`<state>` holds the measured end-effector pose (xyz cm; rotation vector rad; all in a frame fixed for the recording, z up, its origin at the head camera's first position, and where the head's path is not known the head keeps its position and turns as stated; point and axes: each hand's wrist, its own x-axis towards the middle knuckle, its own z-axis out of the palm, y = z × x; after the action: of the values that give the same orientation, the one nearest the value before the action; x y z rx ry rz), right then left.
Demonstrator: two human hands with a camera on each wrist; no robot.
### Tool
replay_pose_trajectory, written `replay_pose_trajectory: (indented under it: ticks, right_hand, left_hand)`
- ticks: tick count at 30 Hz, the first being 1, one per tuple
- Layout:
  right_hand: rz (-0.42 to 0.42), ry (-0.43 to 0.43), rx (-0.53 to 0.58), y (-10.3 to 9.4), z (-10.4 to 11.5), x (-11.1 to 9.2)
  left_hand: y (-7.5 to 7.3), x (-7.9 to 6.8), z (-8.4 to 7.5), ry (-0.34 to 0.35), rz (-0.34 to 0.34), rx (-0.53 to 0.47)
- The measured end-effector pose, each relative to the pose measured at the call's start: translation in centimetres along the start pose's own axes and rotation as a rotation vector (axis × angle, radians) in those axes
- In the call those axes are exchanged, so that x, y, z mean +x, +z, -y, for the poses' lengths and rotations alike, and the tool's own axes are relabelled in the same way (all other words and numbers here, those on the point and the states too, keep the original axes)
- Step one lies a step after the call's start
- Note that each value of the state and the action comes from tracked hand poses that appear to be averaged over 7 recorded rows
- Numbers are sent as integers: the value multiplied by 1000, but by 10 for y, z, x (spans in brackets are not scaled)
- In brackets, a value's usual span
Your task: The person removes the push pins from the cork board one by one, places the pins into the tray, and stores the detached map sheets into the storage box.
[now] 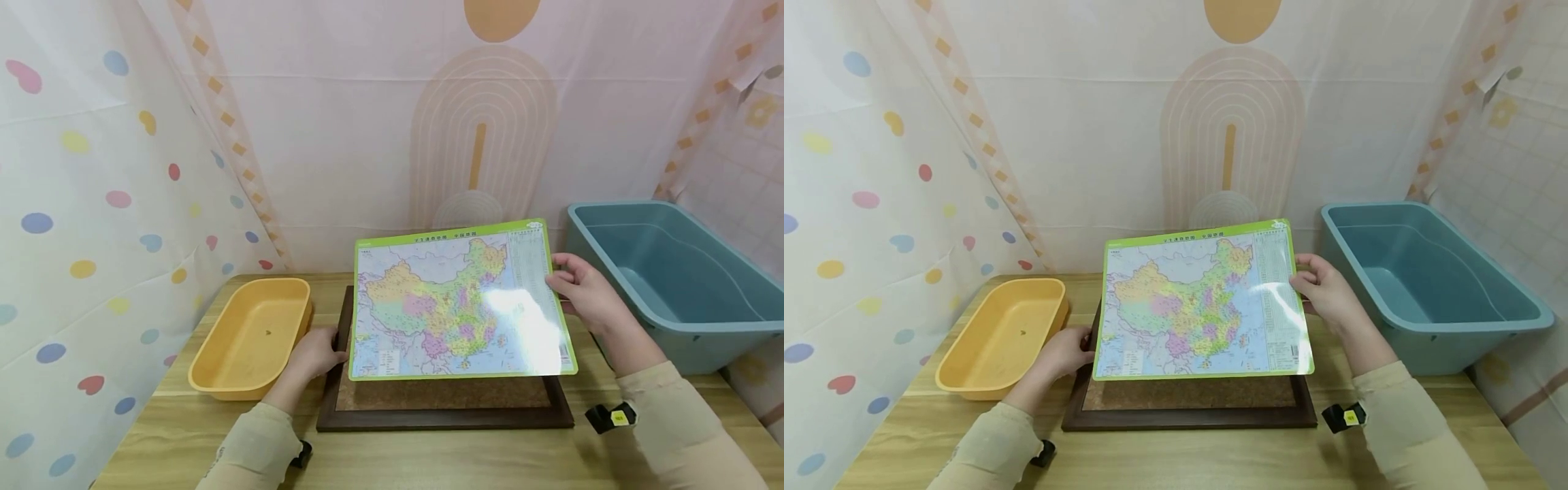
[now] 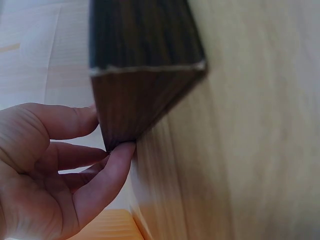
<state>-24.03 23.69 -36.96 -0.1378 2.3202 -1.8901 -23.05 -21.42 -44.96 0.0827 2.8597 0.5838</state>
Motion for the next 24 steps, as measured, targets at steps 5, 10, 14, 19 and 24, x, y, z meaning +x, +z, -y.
replay_pose_trajectory:
  ticks: [5,10,14,19,24]
  right_hand:
    - [34,-21,54,6,1,1]
    - [56,-17,117,8,-1,1]
    - [45,-6,69,6,-1,0]
    - [38,-9,66,2,1,-2]
    - [55,-13,190,-5,3,-1]
  left_hand:
    - [4,-9,10,-23,19,4]
    - [9,-20,18,-33,25,4]
    - [13,-27,24,-50,34,19]
    - [16,-37,31,-85,59,33]
    - [19,-46,38,-100,75,29]
